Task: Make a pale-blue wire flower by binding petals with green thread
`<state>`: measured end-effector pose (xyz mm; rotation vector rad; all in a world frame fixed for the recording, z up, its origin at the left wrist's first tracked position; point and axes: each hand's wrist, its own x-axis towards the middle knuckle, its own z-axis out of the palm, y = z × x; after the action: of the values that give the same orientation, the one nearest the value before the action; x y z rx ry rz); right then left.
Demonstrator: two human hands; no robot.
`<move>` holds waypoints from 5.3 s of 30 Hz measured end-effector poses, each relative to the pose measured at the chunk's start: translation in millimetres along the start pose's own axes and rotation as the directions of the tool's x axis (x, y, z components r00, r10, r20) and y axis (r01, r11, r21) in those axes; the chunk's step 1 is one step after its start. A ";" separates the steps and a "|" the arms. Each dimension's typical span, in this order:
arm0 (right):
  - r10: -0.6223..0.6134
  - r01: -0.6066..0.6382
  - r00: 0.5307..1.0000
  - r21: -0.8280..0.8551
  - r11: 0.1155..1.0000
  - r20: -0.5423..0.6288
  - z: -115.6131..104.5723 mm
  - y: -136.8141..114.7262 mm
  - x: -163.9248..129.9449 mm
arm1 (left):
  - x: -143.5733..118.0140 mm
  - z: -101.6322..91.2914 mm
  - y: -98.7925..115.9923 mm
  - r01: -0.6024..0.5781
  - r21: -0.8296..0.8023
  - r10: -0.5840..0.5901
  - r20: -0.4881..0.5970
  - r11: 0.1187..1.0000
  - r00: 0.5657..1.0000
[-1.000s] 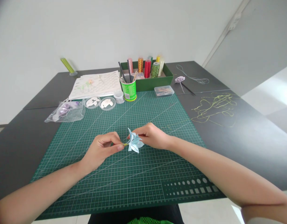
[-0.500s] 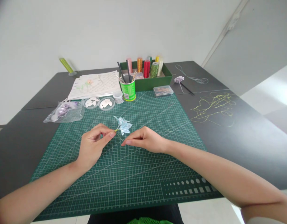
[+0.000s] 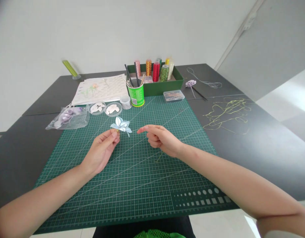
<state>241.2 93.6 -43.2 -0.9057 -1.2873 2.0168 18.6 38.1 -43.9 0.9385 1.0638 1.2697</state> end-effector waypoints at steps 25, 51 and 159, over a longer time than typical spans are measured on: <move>-0.385 0.437 0.893 -0.657 0.614 0.234 43.3 4.3 -26.5 | -32.7 22.6 21.5 -0.092 0.051 0.093 -0.017 0.994 0.996; -0.206 0.299 0.845 0.116 0.947 -0.493 127.5 -15.6 -55.1 | -69.7 54.4 41.2 -0.332 0.576 0.471 -0.106 0.746 0.876; -0.632 0.463 0.737 -0.503 0.730 -0.238 67.7 -40.3 -59.6 | -60.7 26.8 43.4 -0.325 0.683 -0.004 0.433 0.654 0.901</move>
<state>228.2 27.1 28.7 -0.9006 -1.5402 1.0317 33.3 -17.7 10.3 1.8835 1.1920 0.6797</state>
